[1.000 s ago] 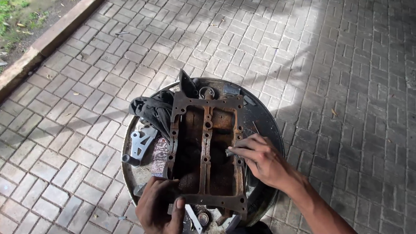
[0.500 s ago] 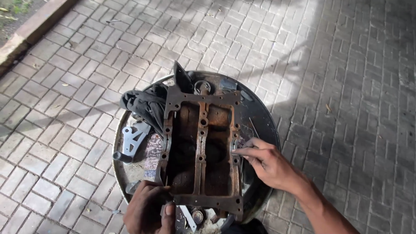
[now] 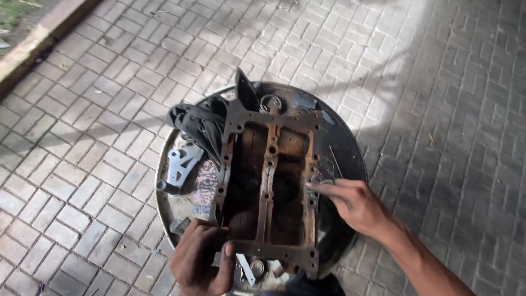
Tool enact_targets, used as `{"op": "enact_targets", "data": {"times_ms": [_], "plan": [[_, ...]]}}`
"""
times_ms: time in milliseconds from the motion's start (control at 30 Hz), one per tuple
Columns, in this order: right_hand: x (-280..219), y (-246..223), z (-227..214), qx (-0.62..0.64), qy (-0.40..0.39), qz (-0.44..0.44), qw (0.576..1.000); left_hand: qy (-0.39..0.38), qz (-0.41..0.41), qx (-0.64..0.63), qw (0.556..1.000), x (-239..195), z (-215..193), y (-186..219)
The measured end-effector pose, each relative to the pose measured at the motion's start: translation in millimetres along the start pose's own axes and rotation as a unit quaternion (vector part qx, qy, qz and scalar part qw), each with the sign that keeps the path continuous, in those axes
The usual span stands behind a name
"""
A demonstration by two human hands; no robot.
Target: The person scrapes and scrubs a rusty metal engine part resting on a barrel. They use a metal scraper to remove surface rust and then a sanding block to smooth the surface. The part remains on the barrel throughout the clip.
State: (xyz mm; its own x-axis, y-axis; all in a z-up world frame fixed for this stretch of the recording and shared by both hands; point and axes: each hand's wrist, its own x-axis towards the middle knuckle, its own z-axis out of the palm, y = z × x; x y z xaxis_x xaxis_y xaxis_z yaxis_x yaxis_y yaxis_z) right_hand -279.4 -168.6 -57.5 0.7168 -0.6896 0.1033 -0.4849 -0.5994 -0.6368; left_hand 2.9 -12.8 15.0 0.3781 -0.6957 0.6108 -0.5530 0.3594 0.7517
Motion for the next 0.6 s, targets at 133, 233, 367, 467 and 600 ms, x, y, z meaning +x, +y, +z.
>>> {"op": "enact_targets", "data": {"times_ms": [133, 233, 367, 467, 600], "plan": [[5.6, 22.8, -1.1, -0.047, 0.034, -0.055, 0.997, -0.002, 0.014, -0.009, 1.000, -4.8, 3.7, -7.7], [-6.9, 28.7, -1.1, -0.049, 0.053, -0.075, 0.995, -0.024, 0.037, -0.011, 0.999, -5.8, 4.8, -8.6], [15.4, 35.3, 31.4, -0.020, 0.086, -0.143, 0.986, -0.010, 0.017, -0.018, 1.000, -0.1, 4.4, -3.8], [18.7, 25.4, 16.1, -0.014, 0.088, -0.148, 0.985, -0.011, 0.036, -0.015, 0.999, -3.9, 4.5, -9.4], [33.5, 6.9, -6.8, -0.027, 0.072, -0.115, 0.990, 0.019, 0.037, 0.007, 0.999, 11.6, 2.9, -4.9]]}}
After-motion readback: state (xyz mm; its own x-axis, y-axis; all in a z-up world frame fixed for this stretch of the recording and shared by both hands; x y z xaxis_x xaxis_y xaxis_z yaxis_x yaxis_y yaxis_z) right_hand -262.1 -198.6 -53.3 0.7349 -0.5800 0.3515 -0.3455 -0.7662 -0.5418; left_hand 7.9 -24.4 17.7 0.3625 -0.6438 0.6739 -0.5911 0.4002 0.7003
